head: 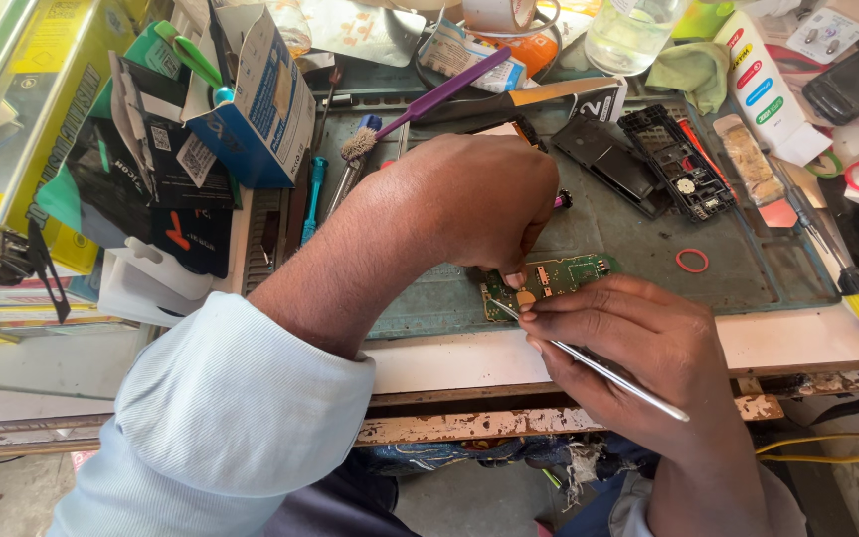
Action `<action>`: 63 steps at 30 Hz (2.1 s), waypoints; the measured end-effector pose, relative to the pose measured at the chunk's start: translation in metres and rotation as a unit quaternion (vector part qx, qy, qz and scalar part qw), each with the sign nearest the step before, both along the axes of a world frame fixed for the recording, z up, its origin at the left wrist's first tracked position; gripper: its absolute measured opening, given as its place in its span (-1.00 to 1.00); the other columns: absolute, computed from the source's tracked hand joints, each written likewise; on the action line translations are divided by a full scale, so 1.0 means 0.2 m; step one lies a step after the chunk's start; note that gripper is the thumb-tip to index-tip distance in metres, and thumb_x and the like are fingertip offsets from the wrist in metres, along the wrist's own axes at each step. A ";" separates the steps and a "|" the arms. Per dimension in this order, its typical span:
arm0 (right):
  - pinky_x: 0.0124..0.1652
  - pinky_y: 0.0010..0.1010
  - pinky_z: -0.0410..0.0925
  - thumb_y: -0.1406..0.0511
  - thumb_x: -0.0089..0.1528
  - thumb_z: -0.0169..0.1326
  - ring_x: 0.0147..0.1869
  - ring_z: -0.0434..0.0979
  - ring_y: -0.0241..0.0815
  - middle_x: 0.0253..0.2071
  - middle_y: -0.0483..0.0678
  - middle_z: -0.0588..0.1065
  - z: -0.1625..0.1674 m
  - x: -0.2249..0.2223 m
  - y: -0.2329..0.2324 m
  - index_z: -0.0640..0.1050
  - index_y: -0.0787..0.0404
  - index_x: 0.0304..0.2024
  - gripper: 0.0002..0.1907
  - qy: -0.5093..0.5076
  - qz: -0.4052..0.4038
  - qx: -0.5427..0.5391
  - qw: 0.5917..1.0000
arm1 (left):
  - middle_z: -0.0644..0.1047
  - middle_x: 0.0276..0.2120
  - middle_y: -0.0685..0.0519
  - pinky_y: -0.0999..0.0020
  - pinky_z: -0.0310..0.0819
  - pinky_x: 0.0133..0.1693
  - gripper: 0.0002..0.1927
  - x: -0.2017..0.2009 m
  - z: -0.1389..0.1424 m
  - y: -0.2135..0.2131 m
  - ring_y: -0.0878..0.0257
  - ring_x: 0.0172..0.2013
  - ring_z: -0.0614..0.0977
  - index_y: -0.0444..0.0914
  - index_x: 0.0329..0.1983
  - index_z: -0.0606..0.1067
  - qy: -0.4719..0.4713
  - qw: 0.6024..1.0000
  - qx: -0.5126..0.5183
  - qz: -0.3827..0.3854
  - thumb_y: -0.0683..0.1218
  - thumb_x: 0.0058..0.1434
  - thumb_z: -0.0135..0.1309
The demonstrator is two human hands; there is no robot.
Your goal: The person cleans a green circuit board using a purple tool and then uses tweezers to manipulate a small component on the board.
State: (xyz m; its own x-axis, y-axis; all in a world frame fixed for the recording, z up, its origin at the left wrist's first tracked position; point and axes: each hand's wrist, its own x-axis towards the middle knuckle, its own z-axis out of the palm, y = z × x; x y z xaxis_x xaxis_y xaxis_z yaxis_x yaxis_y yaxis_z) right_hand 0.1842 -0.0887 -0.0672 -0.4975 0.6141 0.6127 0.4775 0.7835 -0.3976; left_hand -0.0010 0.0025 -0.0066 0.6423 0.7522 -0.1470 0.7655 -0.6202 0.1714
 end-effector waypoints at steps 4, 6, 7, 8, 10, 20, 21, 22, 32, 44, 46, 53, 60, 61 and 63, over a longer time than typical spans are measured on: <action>-0.14 -0.34 0.52 0.41 0.11 0.33 -0.13 0.71 -0.14 -0.21 -0.02 0.66 0.00 0.00 0.00 0.66 0.23 -0.23 -0.82 -0.003 0.000 0.007 1.000 | 0.66 -0.34 0.09 0.11 0.57 -0.22 -0.69 0.00 0.01 -0.01 0.11 -0.19 0.69 -0.11 -0.33 0.69 -0.005 1.000 -0.003 0.006 0.05 -0.15 0.46; -0.11 -0.33 0.52 0.40 0.11 0.32 -0.12 0.71 -0.13 -0.20 -0.01 0.66 0.00 0.00 0.00 0.66 0.23 -0.21 -0.81 -0.004 -0.002 0.010 1.000 | 0.66 -0.33 0.10 0.11 0.57 -0.23 -0.69 0.00 0.01 -0.01 0.11 -0.19 0.69 -0.10 -0.34 0.69 -0.009 1.000 0.002 0.003 0.04 -0.16 0.46; -0.11 -0.33 0.52 0.40 0.12 0.32 -0.11 0.71 -0.13 -0.20 -0.01 0.66 0.00 0.00 0.00 0.66 0.23 -0.20 -0.81 -0.002 -0.001 0.011 1.000 | 0.67 -0.33 0.10 0.11 0.58 -0.23 -0.69 0.00 0.01 -0.01 0.12 -0.19 0.69 -0.10 -0.33 0.69 -0.003 1.000 -0.002 0.008 0.05 -0.15 0.46; -0.10 -0.33 0.52 0.40 0.13 0.32 -0.10 0.72 -0.13 -0.20 -0.01 0.66 -0.01 0.00 0.00 0.66 0.23 -0.19 -0.81 -0.001 0.000 0.012 1.000 | 0.67 -0.33 0.10 0.12 0.58 -0.22 -0.68 0.00 0.01 -0.01 0.12 -0.19 0.70 -0.10 -0.32 0.69 0.003 1.000 -0.007 0.013 0.05 -0.14 0.46; -0.10 -0.32 0.52 0.39 0.13 0.32 -0.10 0.71 -0.12 -0.20 -0.01 0.66 -0.01 0.00 0.00 0.66 0.23 -0.19 -0.80 -0.006 -0.001 0.016 1.000 | 0.67 -0.33 0.10 0.12 0.58 -0.23 -0.68 0.00 0.01 -0.01 0.12 -0.19 0.70 -0.10 -0.31 0.69 0.006 1.000 -0.009 0.014 0.05 -0.14 0.45; -0.10 -0.35 0.52 0.40 0.14 0.32 -0.09 0.72 -0.14 -0.18 -0.03 0.66 0.00 -0.01 0.00 0.66 0.22 -0.19 -0.82 -0.004 -0.002 0.026 1.000 | 0.67 -0.31 0.05 0.10 0.59 -0.22 -0.64 0.00 0.01 -0.01 0.08 -0.17 0.69 -0.13 -0.30 0.69 0.006 1.000 0.011 0.000 0.06 -0.15 0.47; -0.12 -0.36 0.52 0.41 0.14 0.32 -0.10 0.71 -0.15 -0.19 -0.04 0.66 0.00 -0.01 0.00 0.66 0.22 -0.20 -0.83 -0.007 -0.004 0.027 1.000 | 0.67 -0.31 0.05 0.10 0.59 -0.21 -0.64 0.00 0.01 0.00 0.08 -0.16 0.68 -0.14 -0.30 0.69 0.006 1.000 0.016 -0.004 0.07 -0.16 0.47; -0.13 -0.37 0.52 0.42 0.13 0.32 -0.12 0.71 -0.16 -0.19 -0.05 0.66 0.00 -0.01 -0.01 0.66 0.22 -0.21 -0.83 -0.009 -0.005 0.027 1.000 | 0.67 -0.31 0.05 0.10 0.59 -0.21 -0.63 0.00 0.00 0.00 0.08 -0.16 0.69 -0.14 -0.30 0.68 0.007 1.000 0.014 -0.001 0.07 -0.16 0.47; -0.16 -0.34 0.51 0.43 0.07 0.36 -0.12 0.67 -0.14 -0.20 -0.08 0.65 0.00 -0.01 -0.01 0.67 0.21 -0.22 -0.77 -0.061 0.007 0.110 0.992 | 0.65 -0.29 0.02 0.08 0.59 -0.20 -0.67 0.00 -0.01 -0.01 0.05 -0.13 0.67 -0.15 -0.32 0.68 -0.003 0.999 0.048 -0.008 0.03 -0.14 0.45; -0.16 -0.37 0.52 0.43 0.08 0.35 -0.14 0.69 -0.14 -0.21 -0.04 0.65 0.01 -0.01 -0.02 0.66 0.24 -0.22 -0.79 -0.026 0.003 0.063 0.998 | 0.66 -0.29 0.03 0.09 0.59 -0.19 -0.63 0.00 -0.01 0.00 0.06 -0.13 0.68 -0.15 -0.30 0.68 0.000 0.999 0.033 -0.006 0.07 -0.16 0.47; -0.15 -0.37 0.52 0.43 0.08 0.35 -0.13 0.69 -0.13 -0.20 -0.05 0.65 0.01 -0.01 -0.02 0.66 0.24 -0.22 -0.79 -0.035 0.002 0.072 0.997 | 0.66 -0.29 0.03 0.09 0.59 -0.19 -0.63 0.00 -0.01 0.00 0.06 -0.13 0.67 -0.15 -0.30 0.68 0.000 0.999 0.035 -0.007 0.07 -0.16 0.47; -0.15 -0.35 0.51 0.42 0.06 0.35 -0.11 0.68 -0.13 -0.19 -0.08 0.66 0.01 -0.01 -0.02 0.68 0.20 -0.22 -0.77 -0.060 -0.003 0.101 0.993 | 0.66 -0.28 0.02 0.09 0.59 -0.19 -0.65 0.00 -0.01 0.01 0.05 -0.12 0.67 -0.15 -0.31 0.68 0.000 0.999 0.037 -0.010 0.05 -0.15 0.46; -0.17 -0.33 0.51 0.44 0.06 0.35 -0.13 0.68 -0.12 -0.21 -0.07 0.65 -0.01 -0.01 -0.02 0.68 0.20 -0.24 -0.78 -0.058 -0.003 0.129 0.990 | 0.67 -0.32 0.06 0.11 0.58 -0.20 -0.67 0.00 -0.01 0.01 0.09 -0.16 0.68 -0.13 -0.35 0.69 -0.006 1.000 0.014 -0.009 0.06 -0.16 0.47; -0.16 -0.33 0.52 0.45 0.06 0.35 -0.12 0.69 -0.11 -0.20 -0.07 0.65 -0.01 -0.02 -0.02 0.67 0.20 -0.24 -0.79 -0.052 -0.005 0.123 0.991 | 0.67 -0.32 0.07 0.12 0.58 -0.21 -0.69 -0.01 -0.01 0.01 0.10 -0.16 0.69 -0.13 -0.35 0.69 -0.004 1.000 0.012 -0.006 0.05 -0.15 0.46; -0.17 -0.34 0.52 0.45 0.08 0.35 -0.13 0.69 -0.11 -0.21 -0.06 0.65 0.00 -0.02 -0.02 0.65 0.21 -0.27 -0.82 -0.042 -0.008 0.108 0.993 | 0.66 -0.32 0.08 0.14 0.59 -0.21 -0.72 0.00 -0.01 0.01 0.12 -0.17 0.69 -0.12 -0.36 0.70 -0.001 1.000 0.007 0.001 0.04 -0.14 0.45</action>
